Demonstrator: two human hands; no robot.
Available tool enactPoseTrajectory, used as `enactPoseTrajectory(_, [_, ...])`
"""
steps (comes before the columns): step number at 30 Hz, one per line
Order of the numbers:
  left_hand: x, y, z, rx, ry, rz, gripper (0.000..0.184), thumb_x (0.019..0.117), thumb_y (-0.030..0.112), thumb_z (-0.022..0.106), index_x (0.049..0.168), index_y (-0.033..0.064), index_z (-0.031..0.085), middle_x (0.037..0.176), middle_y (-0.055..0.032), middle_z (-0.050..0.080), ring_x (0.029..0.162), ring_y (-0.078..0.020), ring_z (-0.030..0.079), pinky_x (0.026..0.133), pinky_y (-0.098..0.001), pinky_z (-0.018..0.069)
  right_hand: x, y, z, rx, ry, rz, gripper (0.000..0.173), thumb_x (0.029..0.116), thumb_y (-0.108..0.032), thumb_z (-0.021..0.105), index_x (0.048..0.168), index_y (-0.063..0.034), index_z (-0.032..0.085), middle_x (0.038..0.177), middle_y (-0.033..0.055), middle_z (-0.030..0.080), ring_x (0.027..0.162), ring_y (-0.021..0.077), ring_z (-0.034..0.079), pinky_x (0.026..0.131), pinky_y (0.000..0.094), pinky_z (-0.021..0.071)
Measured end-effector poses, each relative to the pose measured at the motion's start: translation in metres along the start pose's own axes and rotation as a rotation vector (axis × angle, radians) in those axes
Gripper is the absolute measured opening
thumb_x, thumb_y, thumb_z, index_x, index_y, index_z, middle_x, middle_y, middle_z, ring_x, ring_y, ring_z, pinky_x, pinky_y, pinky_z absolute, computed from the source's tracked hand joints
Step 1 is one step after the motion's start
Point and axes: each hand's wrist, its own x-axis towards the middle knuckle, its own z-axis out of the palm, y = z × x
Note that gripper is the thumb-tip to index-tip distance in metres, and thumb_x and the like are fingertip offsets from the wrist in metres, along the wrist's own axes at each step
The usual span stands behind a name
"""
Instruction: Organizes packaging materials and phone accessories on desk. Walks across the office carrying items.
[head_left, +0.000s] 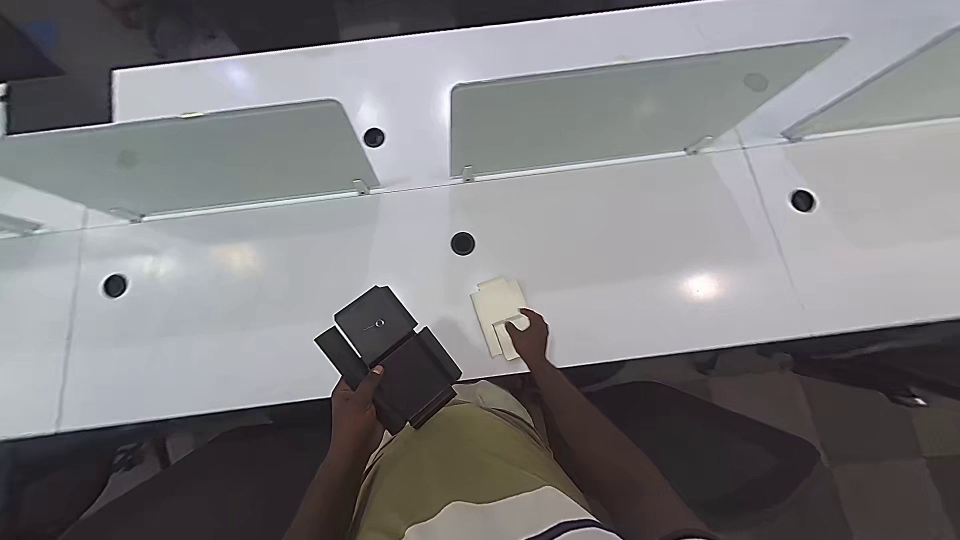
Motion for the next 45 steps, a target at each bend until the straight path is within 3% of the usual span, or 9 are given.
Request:
enactPoseTrajectory(4, [-0.017, -0.006, -0.005, 0.001, 0.109, 0.055, 0.02, 0.0972, 0.001, 0.063, 0.116, -0.0054, 0.058, 0.092, -0.0146, 0.073, 0.081, -0.0222, 0.074, 0.074, -0.0388, 0.0645, 0.017, 0.054, 0.013, -0.394, -0.115, 0.171, 0.114, 0.0686, -0.057, 0.088, 0.157, -0.0059, 0.037, 0.15, 0.0264, 0.045, 0.136, 0.0467, 0.046, 0.104, 0.0636, 0.0449])
enactPoseTrajectory(8, [-0.037, -0.018, -0.016, -0.014, 0.21, 0.091, 0.022, 0.0946, 0.001, 0.066, 0.115, -0.0038, 0.059, 0.094, -0.0118, 0.073, 0.083, -0.0197, 0.074, 0.076, -0.0365, 0.064, 0.014, 0.055, 0.036, -0.469, -0.108, 0.217, 0.125, 0.0617, -0.041, 0.096, 0.162, -0.0104, 0.027, 0.146, 0.0279, 0.048, 0.131, 0.0465, 0.052, 0.098, 0.0604, 0.0507])
enactPoseTrajectory(15, [-0.075, -0.032, -0.049, -0.014, 0.39, 0.079, 0.035, 0.0865, -0.002, 0.072, 0.118, -0.0027, 0.057, 0.096, -0.0102, 0.073, 0.083, -0.0179, 0.074, 0.074, -0.0341, 0.0642, 0.016, 0.026, 0.054, -0.033, -0.357, 0.103, 0.042, 0.0959, -0.015, 0.069, 0.134, -0.0003, 0.058, 0.119, 0.0231, 0.068, 0.107, 0.0342, 0.069, 0.092, 0.0526, 0.0563])
enactPoseTrajectory(21, [-0.104, -0.042, -0.097, -0.082, 0.527, 0.166, 0.058, 0.0842, -0.003, 0.068, 0.137, -0.0023, 0.044, 0.11, -0.0071, 0.067, 0.094, -0.0091, 0.071, 0.08, -0.0261, 0.0616, -0.048, -0.084, 0.049, 0.423, -0.67, 0.022, 0.033, 0.1057, -0.005, 0.052, 0.138, -0.0026, 0.046, 0.111, 0.0202, 0.068, 0.086, 0.0315, 0.074, 0.059, 0.0474, 0.0629])
enactPoseTrajectory(26, [-0.145, -0.051, -0.158, -0.263, 0.577, 0.087, 0.047, 0.0891, -0.004, 0.065, 0.133, -0.0004, 0.048, 0.106, -0.0078, 0.068, 0.089, -0.011, 0.071, 0.075, -0.0269, 0.0621, -0.159, -0.179, 0.052, 0.512, -0.953, -0.356, 0.027, 0.1015, 0.005, 0.049, 0.128, 0.0001, 0.047, 0.107, 0.0164, 0.071, 0.088, 0.0296, 0.075, 0.066, 0.0451, 0.0654])
enactPoseTrajectory(30, [-0.191, -0.066, -0.221, -0.428, 0.505, 0.059, 0.03, 0.0998, 0.005, 0.059, 0.128, 0.0008, 0.052, 0.1, -0.0089, 0.072, 0.084, -0.0149, 0.073, 0.073, -0.0315, 0.0637, -0.265, -0.217, 0.077, 0.611, -1.163, -0.819, 0.031, 0.0911, 0.005, 0.063, 0.12, -0.0059, 0.063, 0.11, 0.0017, 0.075, 0.101, 0.017, 0.073, 0.093, 0.041, 0.0622])
enactPoseTrajectory(34, [-0.261, -0.068, -0.282, -0.45, 0.449, 0.078, 0.017, 0.1057, 0.014, 0.045, 0.117, 0.0075, 0.057, 0.088, 0.0037, 0.071, 0.079, -0.0036, 0.07, 0.072, -0.0237, 0.0611, -0.352, -0.237, 0.138, 0.407, -1.412, -1.194, 0.014, 0.0978, -0.011, 0.062, 0.099, -0.0162, 0.075, 0.143, 0.0041, 0.062, 0.133, 0.0202, 0.057, 0.108, 0.0408, 0.0514])
enactPoseTrajectory(40, [-0.321, -0.101, -0.383, -0.71, 0.296, 0.129, 0.051, 0.1104, 0.045, 0.024, 0.123, 0.0101, 0.06, 0.1, -0.0039, 0.074, 0.092, -0.0121, 0.073, 0.08, -0.0323, 0.063, -0.468, -0.239, 0.232, 0.252, -1.852, -1.212, 0.014, 0.0991, -0.017, 0.062, 0.094, -0.0123, 0.074, 0.153, 0.01, 0.052, 0.144, 0.0277, 0.046, 0.115, 0.0465, 0.0447])
enactPoseTrajectory(45, [-0.357, -0.133, -0.437, -0.773, 0.317, 0.243, 0.071, 0.0927, 0.069, 0.055, 0.135, 0.012, 0.056, 0.112, -0.0048, 0.073, 0.103, -0.0158, 0.072, 0.089, -0.0373, 0.0615, -0.56, -0.221, 0.273, 0.204, -1.855, -1.213, 0.016, 0.0975, -0.008, 0.06, 0.092, -0.0049, 0.074, 0.148, 0.0133, 0.056, 0.136, 0.0258, 0.054, 0.109, 0.0428, 0.0503])
